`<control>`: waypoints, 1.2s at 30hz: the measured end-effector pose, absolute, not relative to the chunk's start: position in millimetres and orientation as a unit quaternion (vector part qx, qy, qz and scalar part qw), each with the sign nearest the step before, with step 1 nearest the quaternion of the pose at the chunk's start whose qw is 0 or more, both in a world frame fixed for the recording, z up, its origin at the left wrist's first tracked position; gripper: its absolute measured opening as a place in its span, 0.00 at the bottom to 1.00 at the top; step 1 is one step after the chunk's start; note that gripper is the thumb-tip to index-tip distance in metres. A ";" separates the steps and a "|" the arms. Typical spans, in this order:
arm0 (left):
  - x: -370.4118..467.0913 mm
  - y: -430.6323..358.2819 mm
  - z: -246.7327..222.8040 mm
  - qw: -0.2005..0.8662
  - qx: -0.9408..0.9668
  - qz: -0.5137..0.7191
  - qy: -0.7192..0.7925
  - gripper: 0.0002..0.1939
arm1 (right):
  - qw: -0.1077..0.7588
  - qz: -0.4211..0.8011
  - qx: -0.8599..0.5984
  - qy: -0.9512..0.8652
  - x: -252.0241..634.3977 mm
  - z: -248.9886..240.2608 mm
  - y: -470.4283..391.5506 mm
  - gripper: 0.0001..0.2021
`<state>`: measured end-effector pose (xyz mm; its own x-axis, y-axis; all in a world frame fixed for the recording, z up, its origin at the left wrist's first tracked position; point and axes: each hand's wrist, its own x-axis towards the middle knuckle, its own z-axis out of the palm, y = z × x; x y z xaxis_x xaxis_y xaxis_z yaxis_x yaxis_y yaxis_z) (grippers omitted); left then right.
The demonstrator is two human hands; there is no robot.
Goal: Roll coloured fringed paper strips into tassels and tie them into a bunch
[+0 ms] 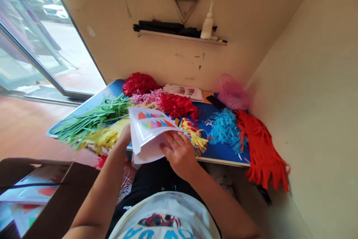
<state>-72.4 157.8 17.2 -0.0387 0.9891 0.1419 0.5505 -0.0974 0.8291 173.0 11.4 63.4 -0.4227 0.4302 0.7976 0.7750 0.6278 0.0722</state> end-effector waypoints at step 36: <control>-22.2 88.8 13.8 0.120 0.755 0.398 0.507 0.22 | 0.051 0.135 -0.698 -0.701 220.8 -26.9 66.0 0.34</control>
